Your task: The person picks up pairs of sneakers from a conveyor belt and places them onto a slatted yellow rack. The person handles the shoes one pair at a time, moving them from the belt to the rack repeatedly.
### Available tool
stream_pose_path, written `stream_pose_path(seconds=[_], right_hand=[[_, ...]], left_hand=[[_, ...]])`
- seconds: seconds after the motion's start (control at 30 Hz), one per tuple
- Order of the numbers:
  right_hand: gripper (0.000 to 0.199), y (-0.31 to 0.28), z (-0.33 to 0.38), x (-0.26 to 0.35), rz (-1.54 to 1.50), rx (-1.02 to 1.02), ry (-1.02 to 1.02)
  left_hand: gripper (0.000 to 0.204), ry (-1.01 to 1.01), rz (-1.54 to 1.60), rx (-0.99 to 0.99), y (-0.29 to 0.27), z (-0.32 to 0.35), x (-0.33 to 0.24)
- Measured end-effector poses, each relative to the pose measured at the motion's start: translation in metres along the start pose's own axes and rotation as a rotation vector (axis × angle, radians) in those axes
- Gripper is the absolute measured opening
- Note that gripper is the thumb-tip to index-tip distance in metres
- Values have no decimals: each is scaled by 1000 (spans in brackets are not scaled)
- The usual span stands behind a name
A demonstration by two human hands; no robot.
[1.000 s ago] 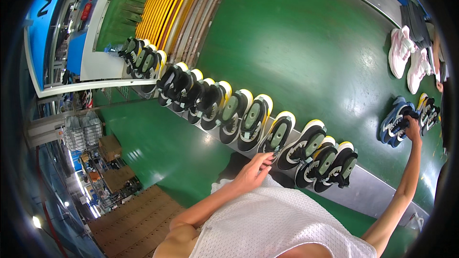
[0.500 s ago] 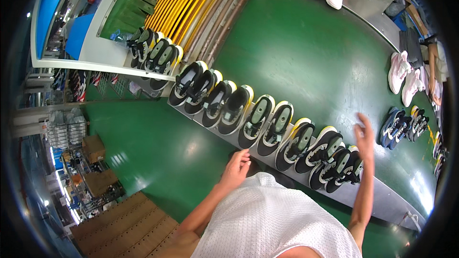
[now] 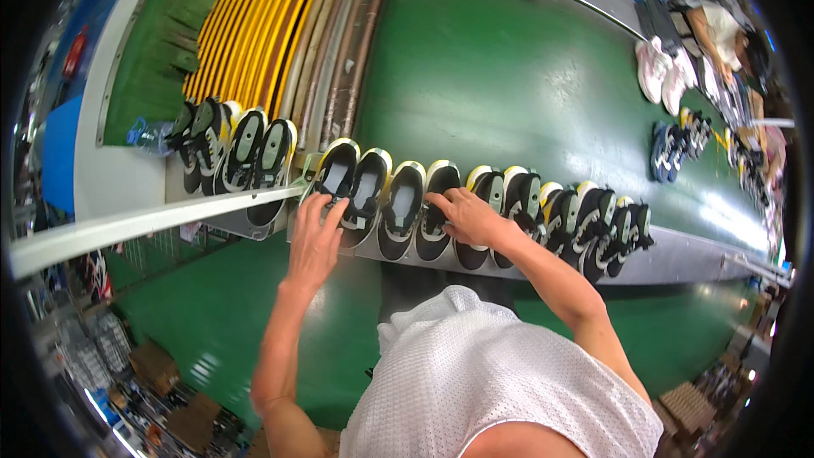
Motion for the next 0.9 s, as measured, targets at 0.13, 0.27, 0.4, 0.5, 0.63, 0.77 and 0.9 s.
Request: stream_pose_path(seconds=[0.13, 0.27, 0.4, 0.5, 0.63, 0.77, 0.9], right_hand=[[71, 21, -17, 12, 143, 213, 25], [64, 51, -30, 8, 164, 172, 87], [48, 67, -49, -3, 14, 150, 157], [38, 62, -59, -6, -54, 150, 202], [33, 54, -57, -4, -113, 125, 205], [21, 54, -56, -6, -142, 75, 171], [22, 26, -66, -11, -166, 30, 163]], left_hand=[[58, 171, -259, 221, 29, -21, 23], [39, 226, -459, 349, 64, -44, 44], [32, 189, -541, 459, 76, -54, 44], [32, 175, -578, 467, 82, -61, 42], [36, 169, -547, 463, 82, -59, 40], [39, 123, -574, 526, 83, -55, 36], [45, 50, -673, 664, 91, -63, 48]])
Point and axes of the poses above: each hand's wrist, its own z-axis away from the middle knuckle, its own y-axis out of the palm, x = y × z, the point moved 3 cm from there along -z, towards the middle knuckle, and after that the axes turned 9 degrees about -y, right-handed, at the moved point
